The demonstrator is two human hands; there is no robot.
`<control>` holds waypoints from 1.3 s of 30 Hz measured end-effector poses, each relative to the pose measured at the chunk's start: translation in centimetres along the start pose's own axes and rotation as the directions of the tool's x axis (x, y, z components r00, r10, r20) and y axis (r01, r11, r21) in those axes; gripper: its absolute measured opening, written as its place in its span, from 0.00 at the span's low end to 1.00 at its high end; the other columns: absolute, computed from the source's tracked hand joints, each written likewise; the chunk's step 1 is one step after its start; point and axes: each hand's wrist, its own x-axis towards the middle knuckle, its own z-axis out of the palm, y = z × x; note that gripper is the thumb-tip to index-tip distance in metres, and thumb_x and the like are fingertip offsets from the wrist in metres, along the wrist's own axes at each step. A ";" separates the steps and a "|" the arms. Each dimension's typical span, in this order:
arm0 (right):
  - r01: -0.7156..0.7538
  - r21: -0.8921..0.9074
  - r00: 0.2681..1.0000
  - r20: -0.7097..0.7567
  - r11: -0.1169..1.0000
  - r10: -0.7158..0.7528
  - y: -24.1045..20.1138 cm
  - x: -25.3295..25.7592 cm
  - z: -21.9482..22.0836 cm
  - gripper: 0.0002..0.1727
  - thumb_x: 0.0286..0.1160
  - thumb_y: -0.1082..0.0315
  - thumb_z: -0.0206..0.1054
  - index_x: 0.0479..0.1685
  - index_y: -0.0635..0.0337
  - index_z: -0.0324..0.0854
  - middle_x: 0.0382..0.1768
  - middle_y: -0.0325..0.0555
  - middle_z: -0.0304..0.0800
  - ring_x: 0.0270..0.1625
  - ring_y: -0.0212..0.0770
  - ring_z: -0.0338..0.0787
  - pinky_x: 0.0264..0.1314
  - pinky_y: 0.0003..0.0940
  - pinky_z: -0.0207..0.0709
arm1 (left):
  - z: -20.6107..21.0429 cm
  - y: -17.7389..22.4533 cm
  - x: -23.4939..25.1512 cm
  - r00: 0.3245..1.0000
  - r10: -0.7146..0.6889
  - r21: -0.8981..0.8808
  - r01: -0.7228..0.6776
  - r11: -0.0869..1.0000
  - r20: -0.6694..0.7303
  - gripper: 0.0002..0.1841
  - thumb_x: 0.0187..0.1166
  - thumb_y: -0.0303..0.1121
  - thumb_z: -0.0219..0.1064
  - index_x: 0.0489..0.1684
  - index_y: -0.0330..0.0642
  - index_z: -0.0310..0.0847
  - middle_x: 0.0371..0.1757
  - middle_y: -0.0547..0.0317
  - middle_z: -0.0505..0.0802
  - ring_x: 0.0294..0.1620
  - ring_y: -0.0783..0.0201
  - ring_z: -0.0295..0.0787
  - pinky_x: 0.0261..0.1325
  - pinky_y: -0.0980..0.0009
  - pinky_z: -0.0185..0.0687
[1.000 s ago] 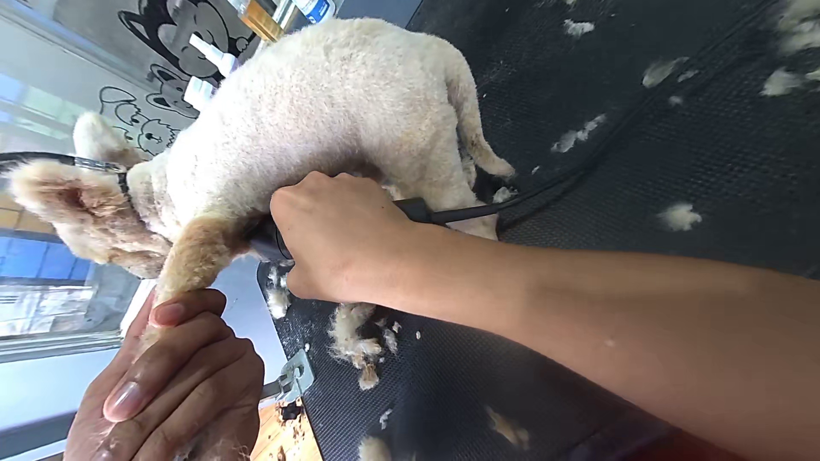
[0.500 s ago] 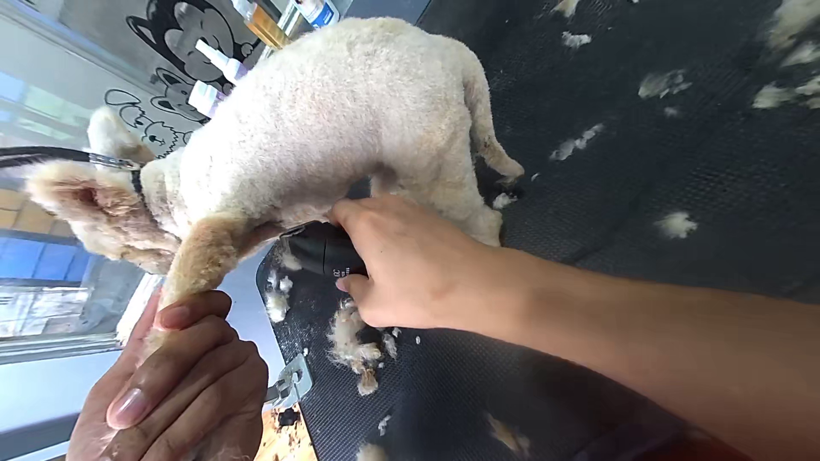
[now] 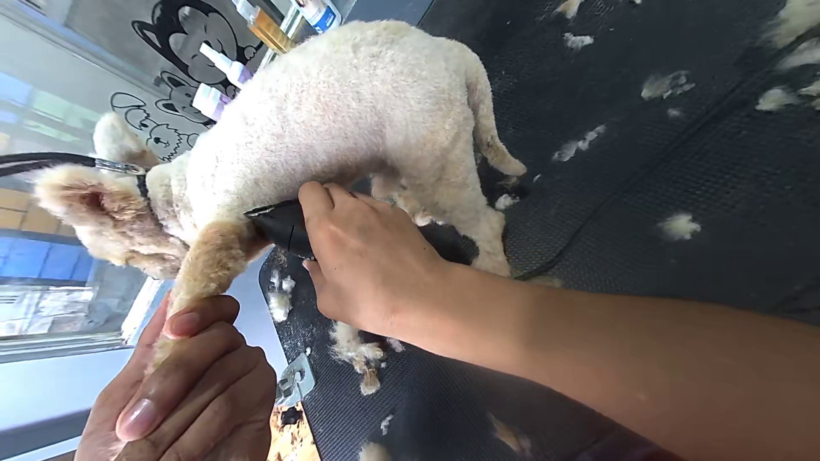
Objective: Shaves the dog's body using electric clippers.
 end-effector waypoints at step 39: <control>0.032 -0.054 0.999 -0.039 0.998 -0.035 2.1 -2.0 -0.8 0.30 0.49 0.62 0.82 0.57 0.55 0.77 0.43 0.42 0.86 0.42 0.44 0.89 0.36 0.43 0.83 | -2.0 -0.9 3.2 0.891 0.226 0.708 0.136 0.693 -0.393 0.16 0.80 0.45 0.57 0.47 0.44 0.84 0.30 0.59 0.84 0.26 0.66 0.85 0.32 0.70 0.87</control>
